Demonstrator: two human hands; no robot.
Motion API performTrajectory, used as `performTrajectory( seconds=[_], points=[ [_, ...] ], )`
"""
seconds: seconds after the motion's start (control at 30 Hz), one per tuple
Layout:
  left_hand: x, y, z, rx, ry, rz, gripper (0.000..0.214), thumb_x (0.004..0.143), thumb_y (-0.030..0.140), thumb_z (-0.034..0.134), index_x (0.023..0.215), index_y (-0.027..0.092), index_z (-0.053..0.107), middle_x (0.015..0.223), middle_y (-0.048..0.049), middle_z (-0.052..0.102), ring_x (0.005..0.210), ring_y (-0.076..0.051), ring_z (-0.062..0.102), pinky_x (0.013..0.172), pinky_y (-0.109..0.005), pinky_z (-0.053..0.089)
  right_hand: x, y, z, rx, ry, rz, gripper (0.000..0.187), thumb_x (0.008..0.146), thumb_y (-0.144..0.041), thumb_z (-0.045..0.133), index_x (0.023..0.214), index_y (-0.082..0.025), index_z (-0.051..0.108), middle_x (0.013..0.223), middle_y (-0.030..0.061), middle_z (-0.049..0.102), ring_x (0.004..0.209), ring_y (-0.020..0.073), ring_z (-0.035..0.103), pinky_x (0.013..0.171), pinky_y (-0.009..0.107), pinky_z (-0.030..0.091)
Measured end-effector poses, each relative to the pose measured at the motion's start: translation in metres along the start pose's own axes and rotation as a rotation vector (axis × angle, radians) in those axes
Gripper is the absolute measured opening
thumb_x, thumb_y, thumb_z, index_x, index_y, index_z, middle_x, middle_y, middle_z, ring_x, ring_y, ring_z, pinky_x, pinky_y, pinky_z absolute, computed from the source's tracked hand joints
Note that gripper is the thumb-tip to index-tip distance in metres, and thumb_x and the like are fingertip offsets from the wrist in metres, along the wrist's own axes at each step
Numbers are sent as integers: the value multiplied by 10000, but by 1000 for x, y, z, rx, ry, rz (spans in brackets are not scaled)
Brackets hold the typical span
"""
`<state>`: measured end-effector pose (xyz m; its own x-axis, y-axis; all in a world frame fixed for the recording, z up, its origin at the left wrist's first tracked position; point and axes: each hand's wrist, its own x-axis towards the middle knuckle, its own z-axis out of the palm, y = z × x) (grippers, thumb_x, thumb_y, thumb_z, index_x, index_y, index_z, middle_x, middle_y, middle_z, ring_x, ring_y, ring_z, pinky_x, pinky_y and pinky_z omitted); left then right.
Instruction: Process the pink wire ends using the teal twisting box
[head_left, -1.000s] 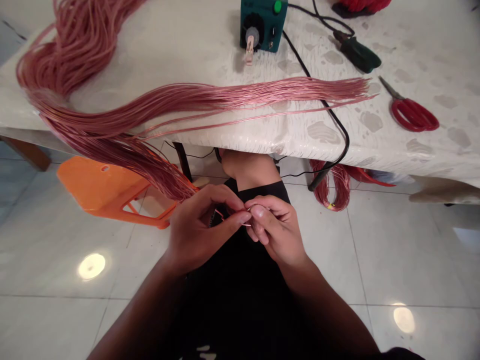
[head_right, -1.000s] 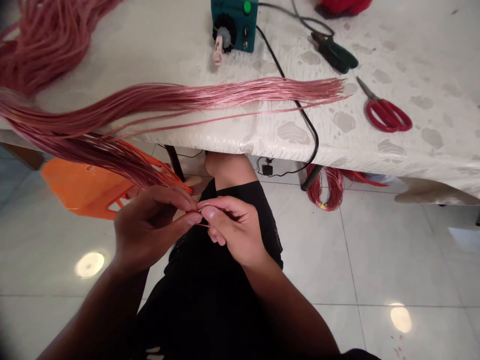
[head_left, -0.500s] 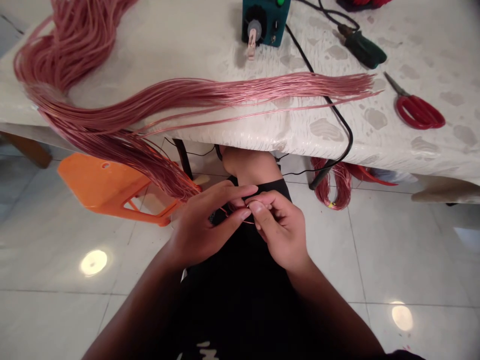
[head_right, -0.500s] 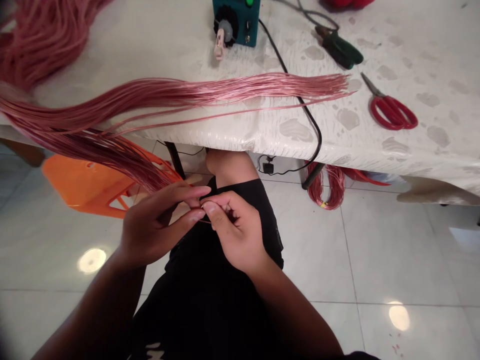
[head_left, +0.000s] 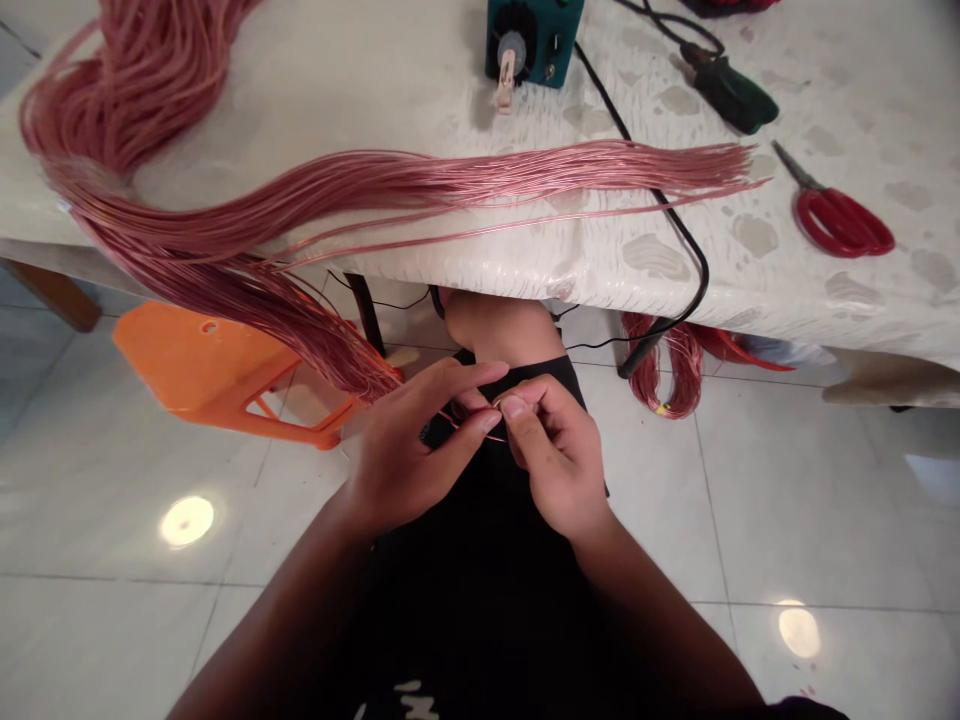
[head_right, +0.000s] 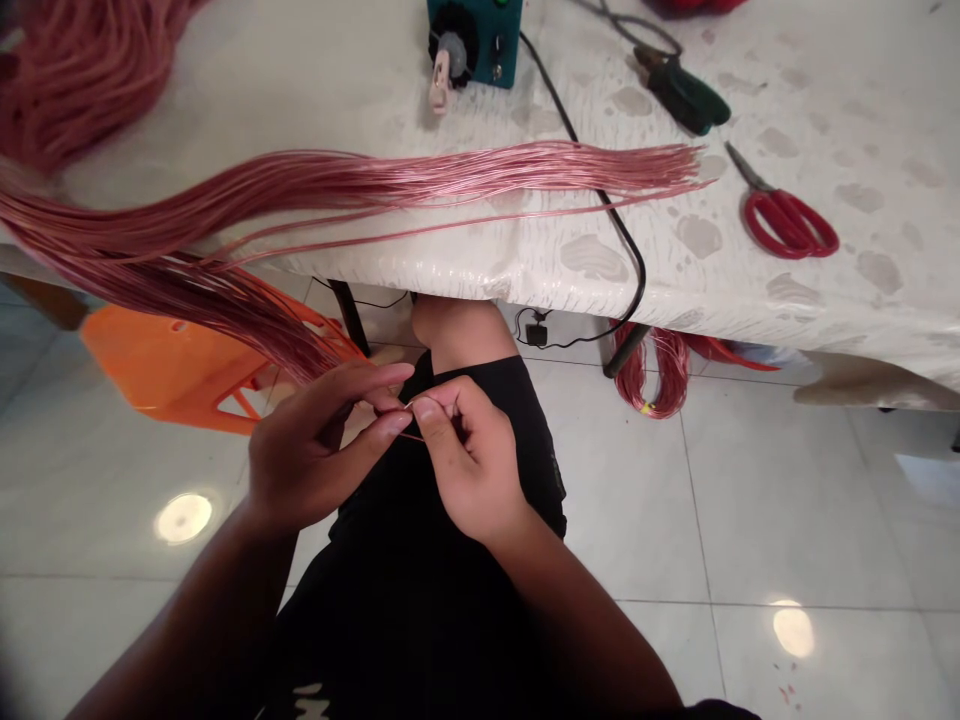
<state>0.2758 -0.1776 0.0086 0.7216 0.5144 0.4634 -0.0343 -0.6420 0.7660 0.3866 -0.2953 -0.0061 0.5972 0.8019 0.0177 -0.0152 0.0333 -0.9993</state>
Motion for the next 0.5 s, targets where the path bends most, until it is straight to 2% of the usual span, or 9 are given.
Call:
performTrajectory(
  seconds=[0.1,0.2,0.37,0.5],
  points=[
    [0,-1,2,-6,4,-3,404,891,96,664,1255,273,661,832,24,649,727,-102,630,652,-233,531,0,0,0,-125,44,-55,163,1002,-333,575,888,-221,606,741,-26,579,680,120,536,666,273,455],
    [-1,-2,4,-4,19,-47,401,874,101,688,1239,266,669,819,32,653,704,-91,618,630,-221,517,1,-1,-1,-162,58,-49,167,991,-333,591,874,-217,621,730,-28,565,674,122,528,657,275,452],
    [-3,-2,5,-92,42,-122,400,860,81,695,1212,273,688,830,38,688,716,-91,648,656,-212,548,3,0,-2,85,35,72,191,940,-378,681,844,-216,709,609,-53,517,551,92,445,559,248,409],
    [-2,-2,5,-71,0,-59,395,867,62,691,1206,264,689,839,36,686,704,-83,638,666,-210,543,3,5,-3,225,1,91,170,932,-363,703,844,-221,733,527,-80,427,489,73,354,508,230,356]
  ],
)
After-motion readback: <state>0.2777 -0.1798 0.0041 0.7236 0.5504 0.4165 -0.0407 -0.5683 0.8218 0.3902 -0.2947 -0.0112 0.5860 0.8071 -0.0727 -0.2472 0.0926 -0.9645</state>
